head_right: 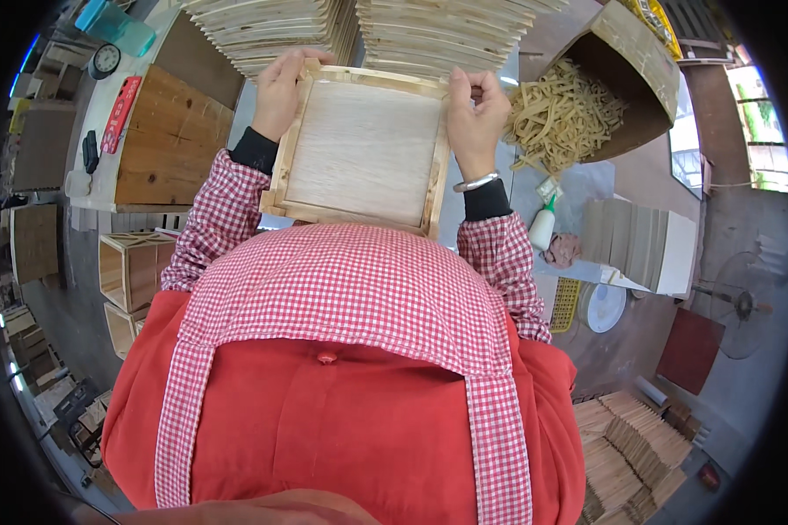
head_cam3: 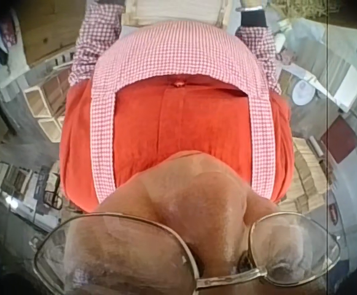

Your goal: Applying glue to wooden panels and joining them to assemble finished wooden boxes.

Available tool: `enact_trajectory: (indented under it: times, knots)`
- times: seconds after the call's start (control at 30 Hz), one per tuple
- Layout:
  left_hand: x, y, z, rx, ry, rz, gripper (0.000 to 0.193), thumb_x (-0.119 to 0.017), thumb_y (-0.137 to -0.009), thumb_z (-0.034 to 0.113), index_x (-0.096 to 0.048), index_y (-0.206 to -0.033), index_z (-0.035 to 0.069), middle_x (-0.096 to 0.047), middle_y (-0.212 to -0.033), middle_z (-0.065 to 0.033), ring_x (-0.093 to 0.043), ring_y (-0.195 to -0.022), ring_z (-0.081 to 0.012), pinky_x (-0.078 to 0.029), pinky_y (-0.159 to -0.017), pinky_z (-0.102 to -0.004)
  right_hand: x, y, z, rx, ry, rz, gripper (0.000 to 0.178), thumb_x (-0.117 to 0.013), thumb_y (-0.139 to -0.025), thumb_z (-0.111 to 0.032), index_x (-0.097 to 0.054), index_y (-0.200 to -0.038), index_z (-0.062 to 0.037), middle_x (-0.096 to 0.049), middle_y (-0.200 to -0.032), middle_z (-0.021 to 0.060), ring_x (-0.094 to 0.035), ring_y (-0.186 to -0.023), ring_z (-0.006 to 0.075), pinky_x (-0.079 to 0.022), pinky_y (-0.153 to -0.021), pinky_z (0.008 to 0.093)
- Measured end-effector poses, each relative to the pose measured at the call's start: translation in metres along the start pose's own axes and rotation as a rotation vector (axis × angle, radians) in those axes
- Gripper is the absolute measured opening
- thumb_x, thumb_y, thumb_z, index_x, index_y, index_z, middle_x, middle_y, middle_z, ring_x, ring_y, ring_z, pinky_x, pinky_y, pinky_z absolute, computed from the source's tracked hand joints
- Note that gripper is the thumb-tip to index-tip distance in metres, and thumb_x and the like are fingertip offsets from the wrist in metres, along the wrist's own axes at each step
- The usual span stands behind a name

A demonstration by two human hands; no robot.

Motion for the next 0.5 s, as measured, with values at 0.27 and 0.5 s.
enact_trajectory:
  times: [0.27,0.5]
  knots:
    - [0.004,0.021,0.014,0.003,0.081,0.003,0.041,-0.035,-0.101,0.025,-0.063,-0.096,-0.004,-0.067,-0.097,-0.0086,-0.059,-0.088,-0.0131,-0.044,-0.082,-0.0257,-0.010,-0.007,-0.010,-0.002,0.023,-0.108,0.023,-0.059,-0.092,-0.017,-0.056,-0.074,-0.0016,-0.048,-0.064,-0.0070,-0.040,-0.059,0.0016,-0.033,-0.052,0.0191]
    - [0.020,0.021,0.003,-0.042,0.044,0.112,0.034,-0.042,-0.099,0.022,-0.063,-0.094,-0.003,-0.066,-0.087,-0.0054,-0.058,-0.079,-0.0101,-0.045,-0.074,-0.0246,0.028,0.002,-0.030,0.143,0.224,-0.112,0.028,-0.053,-0.095,-0.024,-0.062,-0.093,0.0021,-0.059,-0.081,0.0012,-0.047,-0.057,0.0051,-0.039,-0.051,0.0218]
Point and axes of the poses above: each hand's wrist, its own y-axis away from the middle knuckle, its own x-axis out of the back of the hand, z = x × y, the point moved 2 cm from there along -y, towards the middle knuckle
